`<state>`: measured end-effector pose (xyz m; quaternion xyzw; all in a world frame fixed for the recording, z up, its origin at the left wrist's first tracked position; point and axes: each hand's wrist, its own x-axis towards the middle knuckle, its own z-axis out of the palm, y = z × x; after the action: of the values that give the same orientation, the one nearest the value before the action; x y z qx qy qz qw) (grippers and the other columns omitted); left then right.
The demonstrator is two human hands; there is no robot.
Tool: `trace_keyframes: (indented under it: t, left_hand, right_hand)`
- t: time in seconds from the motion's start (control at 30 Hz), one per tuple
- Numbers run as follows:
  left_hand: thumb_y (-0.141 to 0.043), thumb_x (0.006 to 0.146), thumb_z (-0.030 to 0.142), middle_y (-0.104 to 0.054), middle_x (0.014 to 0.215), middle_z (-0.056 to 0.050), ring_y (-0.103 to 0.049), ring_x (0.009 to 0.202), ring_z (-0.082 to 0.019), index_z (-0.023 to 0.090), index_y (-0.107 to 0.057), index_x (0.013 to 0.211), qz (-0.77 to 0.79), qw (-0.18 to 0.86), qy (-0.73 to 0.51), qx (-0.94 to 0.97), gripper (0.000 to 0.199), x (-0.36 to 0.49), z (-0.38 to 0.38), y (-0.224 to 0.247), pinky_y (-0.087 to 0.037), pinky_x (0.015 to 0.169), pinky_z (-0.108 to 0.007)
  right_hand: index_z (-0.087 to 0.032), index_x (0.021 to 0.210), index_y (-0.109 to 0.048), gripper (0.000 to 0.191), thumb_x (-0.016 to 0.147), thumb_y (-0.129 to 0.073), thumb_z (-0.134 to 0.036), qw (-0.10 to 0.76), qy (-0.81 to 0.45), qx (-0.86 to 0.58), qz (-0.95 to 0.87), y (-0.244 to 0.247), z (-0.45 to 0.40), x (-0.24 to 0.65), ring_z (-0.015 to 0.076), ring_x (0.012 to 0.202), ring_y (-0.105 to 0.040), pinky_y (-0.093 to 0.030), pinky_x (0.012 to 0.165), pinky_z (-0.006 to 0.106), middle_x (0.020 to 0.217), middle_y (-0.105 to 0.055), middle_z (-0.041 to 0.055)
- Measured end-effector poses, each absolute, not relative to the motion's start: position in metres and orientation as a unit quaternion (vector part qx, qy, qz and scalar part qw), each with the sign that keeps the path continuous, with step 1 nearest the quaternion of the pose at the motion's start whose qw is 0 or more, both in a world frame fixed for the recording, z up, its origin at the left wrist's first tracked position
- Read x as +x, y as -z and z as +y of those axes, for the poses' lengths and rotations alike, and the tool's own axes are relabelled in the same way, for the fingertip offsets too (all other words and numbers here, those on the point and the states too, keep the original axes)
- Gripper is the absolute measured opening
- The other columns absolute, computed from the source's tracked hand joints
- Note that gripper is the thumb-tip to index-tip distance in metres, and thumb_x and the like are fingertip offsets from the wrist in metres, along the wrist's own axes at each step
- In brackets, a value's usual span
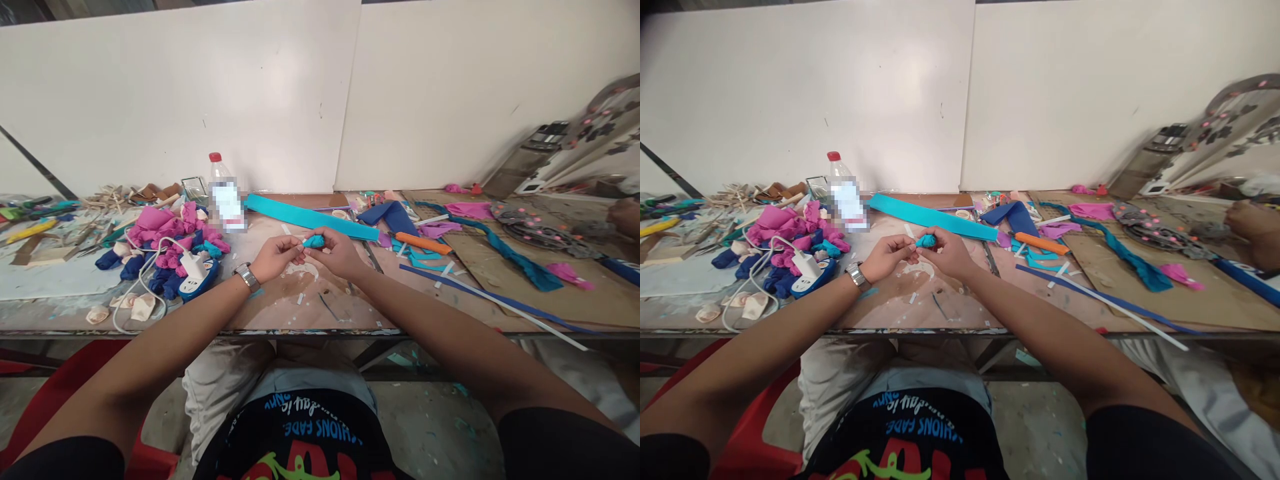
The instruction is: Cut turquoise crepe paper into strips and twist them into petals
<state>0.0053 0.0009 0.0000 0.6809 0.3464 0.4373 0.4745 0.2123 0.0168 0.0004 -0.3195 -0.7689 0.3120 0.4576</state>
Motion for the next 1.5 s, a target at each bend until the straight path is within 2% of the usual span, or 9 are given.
trace_keyframes:
  t: [0.3, 0.47, 0.67, 0.87, 1.03, 1.23, 1.5]
  left_hand:
    - [-0.073, 0.086, 0.062, -0.074, 0.077, -0.008, -0.070, 0.070, -0.016, 0.012, -0.069, 0.089, 0.345, 0.473, -0.418, 0.695, 0.050, 0.0055, 0.0001, -0.0008, -0.058, 0.072, -0.030]
    - [-0.073, 0.085, 0.064, -0.073, 0.076, -0.007, -0.069, 0.069, -0.015, 0.013, -0.069, 0.087, 0.347, 0.470, -0.406, 0.703, 0.051, 0.0062, -0.0015, -0.0023, -0.056, 0.070, -0.028]
    - [-0.071, 0.086, 0.065, -0.072, 0.074, -0.006, -0.067, 0.067, -0.014, 0.014, -0.067, 0.082, 0.347, 0.449, -0.400, 0.720, 0.051, 0.0079, -0.0043, -0.0030, -0.056, 0.068, -0.028]
    - [-0.067, 0.089, 0.065, -0.074, 0.078, -0.007, -0.069, 0.068, -0.015, 0.014, -0.069, 0.085, 0.336, 0.459, -0.385, 0.727, 0.051, 0.0075, -0.0059, -0.0040, -0.057, 0.068, -0.029]
    - [-0.068, 0.088, 0.065, -0.073, 0.075, -0.007, -0.067, 0.067, -0.014, 0.014, -0.069, 0.081, 0.351, 0.436, -0.393, 0.729, 0.052, 0.0067, -0.0050, -0.0053, -0.055, 0.066, -0.027]
    - [-0.068, 0.089, 0.063, -0.072, 0.074, -0.007, -0.067, 0.067, -0.014, 0.014, -0.070, 0.081, 0.372, 0.410, -0.407, 0.727, 0.050, 0.0078, -0.0052, -0.0047, -0.055, 0.066, -0.027]
    - [-0.070, 0.087, 0.062, -0.073, 0.074, -0.008, -0.069, 0.066, -0.015, 0.014, -0.070, 0.082, 0.372, 0.407, -0.409, 0.728, 0.048, 0.0048, -0.0013, 0.0003, -0.056, 0.064, -0.027]
  right_hand:
    - [-0.022, 0.095, -0.069, 0.027, 0.084, -0.078, -0.046, 0.455, -0.291, -0.324, -0.777, -0.0032, 0.0159, 0.2138, 0.0196, 0.083, -0.064, -0.051, 0.077, 0.034, 0.094, -0.073, 0.0026]
    - [-0.022, 0.095, -0.070, 0.028, 0.084, -0.077, -0.047, 0.447, -0.304, -0.317, -0.779, -0.0047, 0.0144, 0.2145, 0.0183, 0.080, -0.062, -0.048, 0.074, 0.032, 0.092, -0.073, 0.0023]
    - [-0.021, 0.088, -0.074, 0.023, 0.083, -0.076, -0.044, 0.437, -0.273, -0.342, -0.786, -0.0073, 0.0145, 0.2144, 0.0159, 0.070, -0.055, -0.041, 0.067, 0.030, 0.080, -0.071, 0.0001]
    - [-0.021, 0.087, -0.073, 0.023, 0.081, -0.075, -0.043, 0.434, -0.274, -0.342, -0.787, -0.0077, 0.0152, 0.2143, 0.0169, 0.072, -0.057, -0.044, 0.067, 0.030, 0.080, -0.072, 0.0008]
    - [-0.022, 0.097, -0.071, 0.029, 0.083, -0.075, -0.047, 0.446, -0.305, -0.331, -0.774, -0.0029, 0.0181, 0.2138, 0.0166, 0.075, -0.059, -0.046, 0.068, 0.030, 0.092, -0.073, 0.0015]
    - [-0.021, 0.092, -0.072, 0.025, 0.085, -0.073, -0.045, 0.436, -0.278, -0.359, -0.777, -0.0024, 0.0191, 0.2147, 0.0157, 0.070, -0.056, -0.043, 0.066, 0.030, 0.085, -0.073, 0.0013]
    - [-0.022, 0.095, -0.071, 0.031, 0.081, -0.079, -0.048, 0.443, -0.310, -0.329, -0.775, 0.0006, 0.0202, 0.2142, 0.0175, 0.077, -0.061, -0.048, 0.071, 0.031, 0.091, -0.073, 0.0017]
